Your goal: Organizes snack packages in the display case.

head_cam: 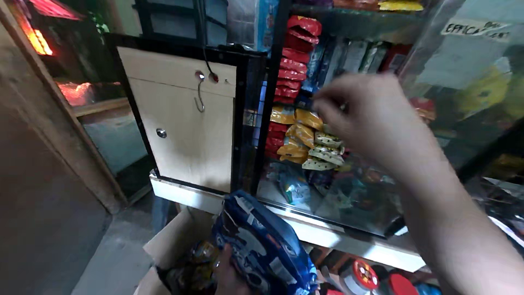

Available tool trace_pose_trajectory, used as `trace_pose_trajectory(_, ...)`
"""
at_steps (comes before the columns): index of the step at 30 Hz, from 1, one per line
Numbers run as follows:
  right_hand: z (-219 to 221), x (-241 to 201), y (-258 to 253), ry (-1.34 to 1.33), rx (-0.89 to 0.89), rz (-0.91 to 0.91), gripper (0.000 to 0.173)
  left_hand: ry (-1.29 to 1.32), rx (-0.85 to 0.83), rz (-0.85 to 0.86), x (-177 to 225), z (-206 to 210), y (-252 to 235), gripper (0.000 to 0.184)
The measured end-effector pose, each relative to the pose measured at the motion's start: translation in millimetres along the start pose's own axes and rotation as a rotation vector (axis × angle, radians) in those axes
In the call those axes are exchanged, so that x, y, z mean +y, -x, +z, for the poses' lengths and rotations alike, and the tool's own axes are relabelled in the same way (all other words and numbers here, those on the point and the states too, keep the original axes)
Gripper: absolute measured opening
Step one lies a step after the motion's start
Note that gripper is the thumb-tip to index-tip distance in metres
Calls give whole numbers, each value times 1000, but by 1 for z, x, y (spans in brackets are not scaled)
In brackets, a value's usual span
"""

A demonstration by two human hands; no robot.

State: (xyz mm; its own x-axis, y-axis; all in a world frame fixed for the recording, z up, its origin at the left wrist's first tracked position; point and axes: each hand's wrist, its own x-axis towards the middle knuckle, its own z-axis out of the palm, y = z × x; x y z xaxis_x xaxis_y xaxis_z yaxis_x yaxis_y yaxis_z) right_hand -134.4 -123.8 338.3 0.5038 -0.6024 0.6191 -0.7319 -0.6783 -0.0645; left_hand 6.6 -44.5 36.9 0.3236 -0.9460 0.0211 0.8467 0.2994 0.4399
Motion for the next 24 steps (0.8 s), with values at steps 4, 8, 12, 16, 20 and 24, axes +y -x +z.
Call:
trace_pose_trajectory(4,33,-7,72,-338,-521,-347,15,8,-236,28,-10,-2,-7,46)
trace_pose_trajectory(8,51,-16,84,-287,-916,-133,33,45,-300,-35,-19,-5,-1,43)
trace_pose_trajectory(12,55,-20,92,-228,-1030,21,71,22,-129,-72,-27,6,2,43)
trace_pose_trajectory(16,75,-6,104,-275,-956,66,71,-72,40,-31,-40,6,2,42)
trace_pose_trajectory(20,75,9,99,-437,-908,150,61,-40,37,-36,-46,8,0,42)
trace_pose_trajectory(24,63,16,95,-665,-692,212,59,24,-43,-2,-41,19,-3,51)
